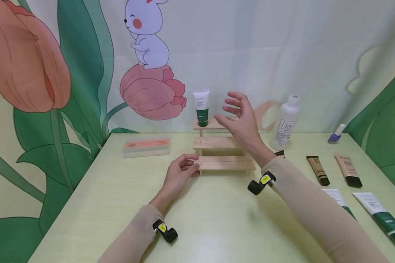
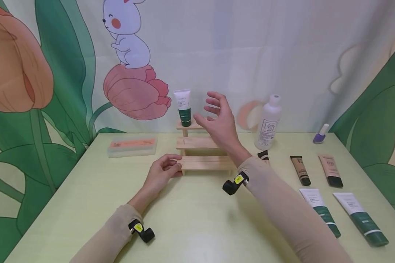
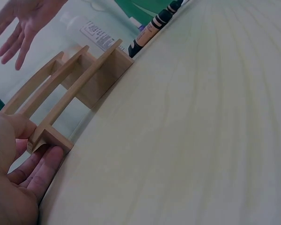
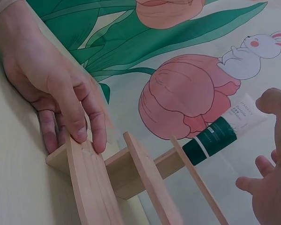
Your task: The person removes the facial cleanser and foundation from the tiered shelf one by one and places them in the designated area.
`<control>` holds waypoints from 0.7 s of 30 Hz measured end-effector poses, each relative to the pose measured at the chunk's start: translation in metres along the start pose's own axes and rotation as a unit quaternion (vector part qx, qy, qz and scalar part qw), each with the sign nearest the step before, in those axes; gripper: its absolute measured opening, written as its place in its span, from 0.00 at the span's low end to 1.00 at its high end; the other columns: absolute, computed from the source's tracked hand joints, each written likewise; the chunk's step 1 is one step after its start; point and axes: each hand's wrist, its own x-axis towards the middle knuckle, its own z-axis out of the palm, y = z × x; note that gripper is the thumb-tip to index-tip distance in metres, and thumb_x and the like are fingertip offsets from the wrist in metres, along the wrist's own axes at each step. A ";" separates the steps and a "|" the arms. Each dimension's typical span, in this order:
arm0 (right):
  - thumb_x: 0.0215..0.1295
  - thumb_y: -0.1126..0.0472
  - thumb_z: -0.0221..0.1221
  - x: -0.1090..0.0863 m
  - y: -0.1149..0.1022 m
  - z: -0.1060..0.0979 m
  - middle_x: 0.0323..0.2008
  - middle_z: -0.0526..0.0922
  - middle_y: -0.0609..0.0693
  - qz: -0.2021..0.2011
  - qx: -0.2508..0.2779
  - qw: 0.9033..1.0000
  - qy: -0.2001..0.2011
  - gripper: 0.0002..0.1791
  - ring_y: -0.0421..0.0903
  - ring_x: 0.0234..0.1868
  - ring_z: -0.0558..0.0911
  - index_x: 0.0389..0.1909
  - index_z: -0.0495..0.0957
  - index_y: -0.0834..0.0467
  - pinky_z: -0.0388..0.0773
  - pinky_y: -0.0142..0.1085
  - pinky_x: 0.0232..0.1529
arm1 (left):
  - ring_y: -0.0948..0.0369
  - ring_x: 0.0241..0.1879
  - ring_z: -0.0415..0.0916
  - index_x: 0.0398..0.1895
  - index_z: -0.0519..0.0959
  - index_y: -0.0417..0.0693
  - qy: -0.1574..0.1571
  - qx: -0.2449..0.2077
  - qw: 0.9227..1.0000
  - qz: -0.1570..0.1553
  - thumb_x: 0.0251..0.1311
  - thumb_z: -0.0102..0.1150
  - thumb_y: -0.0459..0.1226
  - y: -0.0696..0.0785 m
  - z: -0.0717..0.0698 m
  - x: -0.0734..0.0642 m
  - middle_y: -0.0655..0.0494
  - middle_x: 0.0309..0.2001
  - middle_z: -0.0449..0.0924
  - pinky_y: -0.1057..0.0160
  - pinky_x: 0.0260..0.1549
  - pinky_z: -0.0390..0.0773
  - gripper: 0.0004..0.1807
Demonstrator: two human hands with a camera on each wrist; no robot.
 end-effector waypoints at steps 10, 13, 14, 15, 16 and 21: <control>0.71 0.62 0.77 0.012 0.020 0.018 0.74 0.73 0.60 0.029 0.010 0.999 -0.024 0.42 0.59 0.73 0.79 0.81 0.67 0.51 0.88 0.50 0.68 | 0.57 0.42 0.87 0.60 0.87 0.43 -0.004 0.004 1.000 0.003 0.75 0.69 0.29 0.000 0.000 -0.001 0.46 0.45 0.83 0.57 0.50 0.95 0.13; 0.71 0.62 0.76 0.015 0.025 0.022 0.74 0.73 0.63 0.036 0.003 0.999 -0.027 0.43 0.58 0.72 0.79 0.82 0.66 0.53 0.88 0.51 0.68 | 0.57 0.42 0.87 0.60 0.87 0.43 -0.005 0.003 1.000 0.005 0.75 0.69 0.29 0.000 0.000 -0.001 0.46 0.44 0.83 0.57 0.50 0.95 0.13; 0.71 0.62 0.76 0.016 0.026 0.023 0.74 0.73 0.64 0.037 0.000 0.999 -0.028 0.43 0.58 0.72 0.79 0.82 0.65 0.53 0.87 0.51 0.69 | 0.57 0.42 0.87 0.59 0.87 0.43 -0.004 0.003 1.000 0.006 0.75 0.69 0.29 0.001 0.000 -0.001 0.46 0.44 0.83 0.57 0.50 0.95 0.13; 0.72 0.62 0.76 0.017 0.027 0.024 0.74 0.73 0.64 0.036 -0.003 0.999 -0.029 0.43 0.58 0.72 0.79 0.82 0.65 0.54 0.87 0.51 0.69 | 0.57 0.42 0.87 0.59 0.87 0.42 -0.004 0.002 1.000 0.006 0.75 0.69 0.29 0.001 -0.001 -0.001 0.46 0.44 0.83 0.57 0.50 0.95 0.13; 0.72 0.62 0.76 0.018 0.028 0.026 0.74 0.73 0.64 0.037 -0.005 0.999 -0.029 0.43 0.58 0.72 0.80 0.82 0.65 0.54 0.87 0.52 0.70 | 0.57 0.42 0.87 0.59 0.87 0.42 -0.004 0.002 1.000 0.007 0.76 0.69 0.28 0.001 -0.001 -0.001 0.46 0.44 0.83 0.57 0.50 0.95 0.13; 0.73 0.62 0.75 0.022 0.031 0.031 0.72 0.76 0.61 0.042 -0.017 0.998 -0.032 0.40 0.59 0.71 0.80 0.81 0.68 0.52 0.86 0.52 0.70 | 0.56 0.42 0.87 0.59 0.87 0.42 -0.005 -0.002 1.000 0.006 0.75 0.69 0.28 0.003 0.000 -0.002 0.46 0.44 0.82 0.57 0.50 0.95 0.13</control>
